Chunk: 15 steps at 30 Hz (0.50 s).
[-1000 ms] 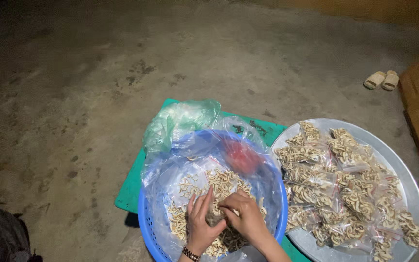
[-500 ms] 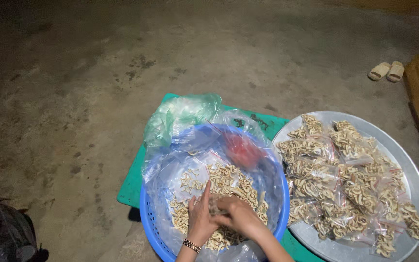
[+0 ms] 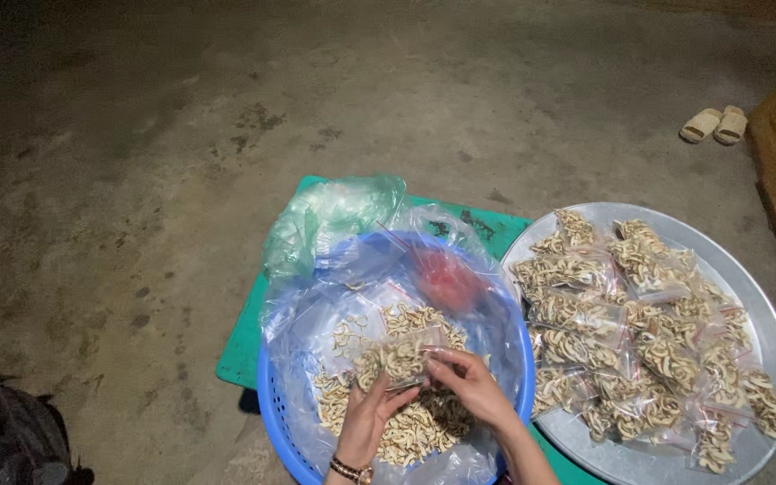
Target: The person sits at a low table and packs dried squid rings from a large blue basket into small clear plastic zip bags by hand, pressing the contents in and sealing each bag. Filled bags are placed onto a large metal tray beside the basket, which already holds many filled bags.
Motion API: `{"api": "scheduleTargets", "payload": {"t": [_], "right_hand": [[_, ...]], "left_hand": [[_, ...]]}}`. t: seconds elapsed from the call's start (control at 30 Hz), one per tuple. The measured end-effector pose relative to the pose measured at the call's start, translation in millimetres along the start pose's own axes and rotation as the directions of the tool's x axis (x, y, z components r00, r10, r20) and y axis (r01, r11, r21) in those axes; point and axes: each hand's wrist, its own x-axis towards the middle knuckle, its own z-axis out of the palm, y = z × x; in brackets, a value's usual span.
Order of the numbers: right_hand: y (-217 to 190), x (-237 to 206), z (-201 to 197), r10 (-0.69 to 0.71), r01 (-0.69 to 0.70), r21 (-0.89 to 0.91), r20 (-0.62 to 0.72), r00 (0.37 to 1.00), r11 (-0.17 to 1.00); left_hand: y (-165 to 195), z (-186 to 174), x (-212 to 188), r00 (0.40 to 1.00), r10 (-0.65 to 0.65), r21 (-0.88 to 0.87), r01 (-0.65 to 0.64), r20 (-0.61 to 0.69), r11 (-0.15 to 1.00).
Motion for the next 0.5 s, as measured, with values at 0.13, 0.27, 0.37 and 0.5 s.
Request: {"api": "scheduleTargets", "payload": {"t": [0.13,0.27,0.37,0.5], "right_hand": [[-14.5,-8.3,-6.0,-0.083,0.085,-0.197,0.022,0.996,0.977],[-30.9,-18.6,6.0,-0.103,0.171,-0.378,0.195,0.975,0.910],[-43.6,-20.3,20.0,-0.126,0.242,-0.444,0.275,0.953,0.862],[-58.8,-21.2,26.6,-0.133,0.241,-0.454,0.256,0.957,0.858]], "left_hand": [[18.8,-5.8,-3.3,0.996,0.037,0.200,-0.053,0.081,0.978],[11.2,1.0,-7.4,0.999,-0.010,0.168,0.002,0.047,0.986],[5.6,0.5,-5.3,0.999,0.027,0.114,-0.024,-0.023,0.993],[7.8,-6.1,-0.3,0.999,0.029,0.057,-0.031,0.031,0.998]]}}
